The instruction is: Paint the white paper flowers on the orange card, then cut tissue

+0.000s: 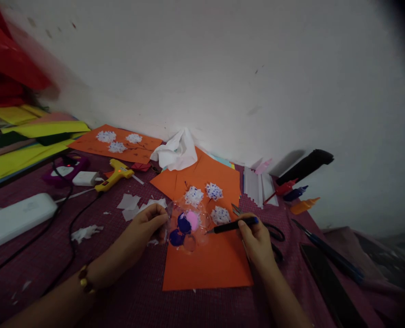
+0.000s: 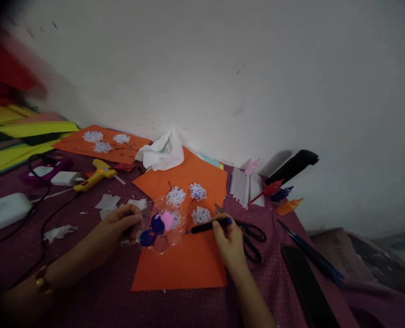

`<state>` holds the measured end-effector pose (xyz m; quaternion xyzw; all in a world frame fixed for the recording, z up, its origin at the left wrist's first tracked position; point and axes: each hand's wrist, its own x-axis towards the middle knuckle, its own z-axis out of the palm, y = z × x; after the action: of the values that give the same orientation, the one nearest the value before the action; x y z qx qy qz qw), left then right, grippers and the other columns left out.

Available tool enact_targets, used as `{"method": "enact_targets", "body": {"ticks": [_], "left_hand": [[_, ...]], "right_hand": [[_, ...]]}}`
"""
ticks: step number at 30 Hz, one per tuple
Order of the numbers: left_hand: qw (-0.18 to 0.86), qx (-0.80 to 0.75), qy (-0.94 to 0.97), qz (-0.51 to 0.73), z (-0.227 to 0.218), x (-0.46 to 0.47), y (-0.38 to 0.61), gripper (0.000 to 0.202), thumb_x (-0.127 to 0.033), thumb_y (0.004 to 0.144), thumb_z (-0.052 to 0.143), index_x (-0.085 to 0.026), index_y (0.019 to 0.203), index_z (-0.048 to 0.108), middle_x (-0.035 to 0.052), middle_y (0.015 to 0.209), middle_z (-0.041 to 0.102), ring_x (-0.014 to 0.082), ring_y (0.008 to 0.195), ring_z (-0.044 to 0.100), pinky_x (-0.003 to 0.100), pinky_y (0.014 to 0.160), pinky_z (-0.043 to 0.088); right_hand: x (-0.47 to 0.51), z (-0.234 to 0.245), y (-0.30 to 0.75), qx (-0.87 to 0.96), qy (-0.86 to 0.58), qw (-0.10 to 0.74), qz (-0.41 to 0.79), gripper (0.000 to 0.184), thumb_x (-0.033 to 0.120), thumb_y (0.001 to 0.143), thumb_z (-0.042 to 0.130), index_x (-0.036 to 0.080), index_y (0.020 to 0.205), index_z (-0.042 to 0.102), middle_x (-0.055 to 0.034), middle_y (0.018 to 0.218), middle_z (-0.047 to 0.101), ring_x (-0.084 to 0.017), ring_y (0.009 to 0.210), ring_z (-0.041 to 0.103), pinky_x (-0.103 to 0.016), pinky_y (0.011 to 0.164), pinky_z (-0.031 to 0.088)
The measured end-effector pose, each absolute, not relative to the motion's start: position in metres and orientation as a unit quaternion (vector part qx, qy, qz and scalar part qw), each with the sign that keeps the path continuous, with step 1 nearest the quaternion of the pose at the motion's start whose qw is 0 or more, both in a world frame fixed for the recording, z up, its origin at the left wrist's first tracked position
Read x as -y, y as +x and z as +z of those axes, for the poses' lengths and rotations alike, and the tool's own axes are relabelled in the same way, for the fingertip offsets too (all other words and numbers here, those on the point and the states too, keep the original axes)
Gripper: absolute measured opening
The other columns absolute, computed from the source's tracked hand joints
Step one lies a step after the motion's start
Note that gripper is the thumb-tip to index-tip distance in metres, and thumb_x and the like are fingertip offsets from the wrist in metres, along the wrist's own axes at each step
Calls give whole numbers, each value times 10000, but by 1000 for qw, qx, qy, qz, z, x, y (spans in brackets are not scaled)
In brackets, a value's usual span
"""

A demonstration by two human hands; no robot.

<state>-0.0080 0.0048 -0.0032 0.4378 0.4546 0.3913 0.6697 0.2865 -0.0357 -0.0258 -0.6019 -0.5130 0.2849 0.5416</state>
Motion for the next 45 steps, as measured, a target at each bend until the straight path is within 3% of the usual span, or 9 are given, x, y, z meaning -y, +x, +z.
{"method": "enact_targets", "body": {"ticks": [14, 24, 30, 36, 45], "left_hand": [[669, -437, 449, 401, -7, -6, -7, 197, -350, 808, 615, -195, 748, 508, -61, 565, 522, 86, 476, 472, 217, 472, 373], [663, -442, 457, 395, -5, -5, -7, 209, -357, 811, 606, -197, 730, 498, -58, 562, 521, 87, 482, 470, 217, 474, 378], [671, -440, 456, 385, -6, -6, -7, 220, -375, 789, 629, -199, 735, 508, -66, 551, 517, 83, 454, 457, 213, 453, 378], [670, -447, 445, 391, -3, -4, -4, 222, -362, 767, 639, -198, 703, 504, -72, 525, 508, 79, 441, 451, 204, 441, 372], [649, -475, 347, 483, 4, -11, -10, 198, -299, 719, 649, -183, 657, 501, -54, 587, 527, 69, 495, 466, 194, 478, 356]], "right_hand": [[46, -1, 274, 401, -491, 672, 383, 114, 339, 827, 639, 229, 844, 664, 28, 517, 573, -133, 502, 542, -226, 480, 405], [44, -4, 276, 397, -518, 684, 326, 94, 311, 857, 627, 234, 911, 637, 26, 611, 624, -123, 516, 551, -233, 502, 425], [52, 2, 270, 444, -475, 656, 383, 141, 304, 835, 638, 225, 952, 640, -14, 703, 661, -144, 573, 587, -241, 502, 431], [53, 3, 268, 417, -544, 662, 302, 126, 273, 842, 634, 222, 957, 641, -8, 722, 661, -138, 595, 595, -248, 553, 459], [54, 1, 268, 439, -516, 664, 315, 135, 255, 846, 630, 221, 977, 640, -9, 709, 660, -140, 584, 590, -258, 543, 454]]}}
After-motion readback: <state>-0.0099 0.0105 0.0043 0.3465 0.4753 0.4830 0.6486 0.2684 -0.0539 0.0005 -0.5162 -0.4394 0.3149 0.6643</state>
